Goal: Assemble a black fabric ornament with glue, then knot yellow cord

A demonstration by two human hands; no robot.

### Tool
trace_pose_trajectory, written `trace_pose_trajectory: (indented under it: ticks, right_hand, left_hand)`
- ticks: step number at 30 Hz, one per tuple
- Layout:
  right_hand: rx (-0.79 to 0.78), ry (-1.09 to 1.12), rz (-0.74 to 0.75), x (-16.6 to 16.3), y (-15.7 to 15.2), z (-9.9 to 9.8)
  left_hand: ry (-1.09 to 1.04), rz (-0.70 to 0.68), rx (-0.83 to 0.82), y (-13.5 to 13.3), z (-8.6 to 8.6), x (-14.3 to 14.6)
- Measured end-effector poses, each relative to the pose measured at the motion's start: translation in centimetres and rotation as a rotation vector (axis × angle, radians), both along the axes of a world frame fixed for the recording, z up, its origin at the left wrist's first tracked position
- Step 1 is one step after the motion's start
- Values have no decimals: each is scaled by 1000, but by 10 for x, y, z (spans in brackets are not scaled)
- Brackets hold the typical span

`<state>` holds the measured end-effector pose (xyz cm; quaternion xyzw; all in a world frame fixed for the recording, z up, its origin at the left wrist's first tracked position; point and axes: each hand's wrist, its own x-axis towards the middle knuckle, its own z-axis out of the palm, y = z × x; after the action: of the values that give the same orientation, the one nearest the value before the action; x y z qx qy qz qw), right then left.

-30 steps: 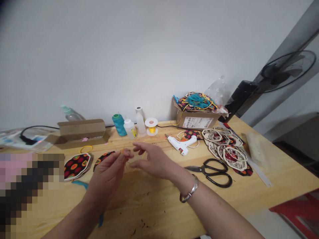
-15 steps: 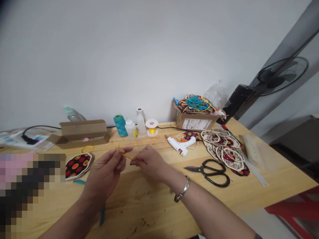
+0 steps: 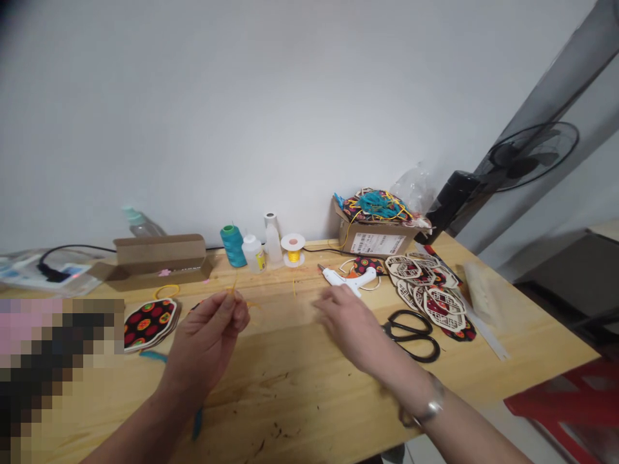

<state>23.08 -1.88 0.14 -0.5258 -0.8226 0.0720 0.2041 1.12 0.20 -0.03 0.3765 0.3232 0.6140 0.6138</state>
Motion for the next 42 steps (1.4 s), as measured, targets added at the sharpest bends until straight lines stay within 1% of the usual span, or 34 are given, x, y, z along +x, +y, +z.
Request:
trace_pose_trajectory:
  ticks: [2,3,5,7,9,12,16,19,22,27,30,33,36,38,39,41,42]
  right_hand:
    - [26,-114,-152,29,-19,-4]
    - [45,-179,-257,43,-28,-8]
    - [31,-303,-402,66,-44,-19]
    - [-6,-359,-455,81,-56,-29]
    - [-46,-381,-464,87,-62,-34]
    - [-73,-399,-456,89,-63,-35]
    - [-53,-410,-402,93,-61,-35]
    - [-42,-406,-388,94,-62,-35]
    - [-53,-409,-378,93,-66,-36]
    - [-34,-417,-343,97,-75,-42]
    - [-54,-392,-340,100,-78,-39]
    - [-147,-283,-292,95,-79,-24]
    - [-321,-60,-250,80,-80,-3]
    - [-474,187,-240,66,-81,9]
    - [-561,352,-250,58,-82,13]
    - [-787,747,-227,40,-81,17]
    - [-863,957,-187,30,-80,18]
  left_hand:
    - [-4,-3,-2,0,0,0]
    - [-5,0,-2,0,1,1]
    - [-2,9,-3,-1,1,1]
    - [7,14,-3,-3,2,2]
    - [14,13,0,-4,4,2]
    - [9,21,5,-5,5,2]
    - [5,26,20,-3,4,2]
    - [0,24,23,-2,2,1]
    - [-9,25,22,-2,2,0]
    - [-14,20,10,-1,2,0]
    - [-16,21,-4,-1,2,0]
    - [-21,35,-12,-1,2,0]
    - [-14,33,-9,0,1,-1]
    - [-15,31,-7,0,1,0]
    - [-17,29,-6,0,1,0]
    - [-22,29,-3,0,1,0]
    - [-24,29,-1,0,1,0]
